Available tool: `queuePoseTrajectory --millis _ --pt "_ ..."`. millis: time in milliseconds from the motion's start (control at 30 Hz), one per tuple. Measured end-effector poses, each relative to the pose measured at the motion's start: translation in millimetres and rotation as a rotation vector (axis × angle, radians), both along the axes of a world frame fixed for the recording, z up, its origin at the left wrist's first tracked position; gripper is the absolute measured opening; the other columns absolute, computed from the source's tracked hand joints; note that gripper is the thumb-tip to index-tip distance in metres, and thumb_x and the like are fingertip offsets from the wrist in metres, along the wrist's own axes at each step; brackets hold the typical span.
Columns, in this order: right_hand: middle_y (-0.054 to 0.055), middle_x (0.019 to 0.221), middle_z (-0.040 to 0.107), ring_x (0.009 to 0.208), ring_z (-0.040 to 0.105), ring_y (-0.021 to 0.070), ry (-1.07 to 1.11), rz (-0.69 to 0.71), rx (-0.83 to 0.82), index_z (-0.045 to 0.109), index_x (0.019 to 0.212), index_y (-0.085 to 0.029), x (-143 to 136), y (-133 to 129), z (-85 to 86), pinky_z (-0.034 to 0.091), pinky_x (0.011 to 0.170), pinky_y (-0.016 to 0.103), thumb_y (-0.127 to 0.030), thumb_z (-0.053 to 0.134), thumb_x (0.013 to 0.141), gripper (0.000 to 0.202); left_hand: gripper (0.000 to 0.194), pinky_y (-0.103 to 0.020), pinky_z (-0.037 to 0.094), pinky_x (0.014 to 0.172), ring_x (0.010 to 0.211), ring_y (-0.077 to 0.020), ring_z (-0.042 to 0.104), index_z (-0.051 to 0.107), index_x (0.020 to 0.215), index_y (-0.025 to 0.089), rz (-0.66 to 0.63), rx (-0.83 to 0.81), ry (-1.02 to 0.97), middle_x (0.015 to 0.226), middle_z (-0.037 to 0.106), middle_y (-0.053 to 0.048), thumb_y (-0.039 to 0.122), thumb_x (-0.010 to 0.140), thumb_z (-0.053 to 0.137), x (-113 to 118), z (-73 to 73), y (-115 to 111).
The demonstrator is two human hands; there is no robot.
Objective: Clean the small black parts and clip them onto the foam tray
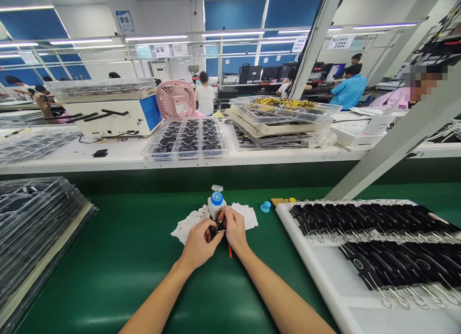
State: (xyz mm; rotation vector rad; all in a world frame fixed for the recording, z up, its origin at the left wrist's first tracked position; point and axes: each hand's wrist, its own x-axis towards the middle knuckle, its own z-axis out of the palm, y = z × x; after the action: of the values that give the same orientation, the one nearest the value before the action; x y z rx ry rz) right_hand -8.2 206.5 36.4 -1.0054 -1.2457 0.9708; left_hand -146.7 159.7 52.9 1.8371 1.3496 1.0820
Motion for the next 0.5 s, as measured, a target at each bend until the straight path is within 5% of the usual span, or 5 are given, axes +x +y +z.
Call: queuePoseTrajectory --millis 500 --pt "0.003 0.058 0.051 0.06 0.051 0.0187 0.0 0.003 -0.006 0.06 0.062 -0.018 -0.3 -0.5 0.9 0.037 0.059 0.028 -0.061 0.044 0.1 0.06 0.016 -0.025 0.04 0.056 0.06 -0.011 0.047 0.062 0.091 0.019 0.011 -0.022 0.011 0.078 0.056 0.0 0.035 0.089 0.065 0.1 0.8 0.0"
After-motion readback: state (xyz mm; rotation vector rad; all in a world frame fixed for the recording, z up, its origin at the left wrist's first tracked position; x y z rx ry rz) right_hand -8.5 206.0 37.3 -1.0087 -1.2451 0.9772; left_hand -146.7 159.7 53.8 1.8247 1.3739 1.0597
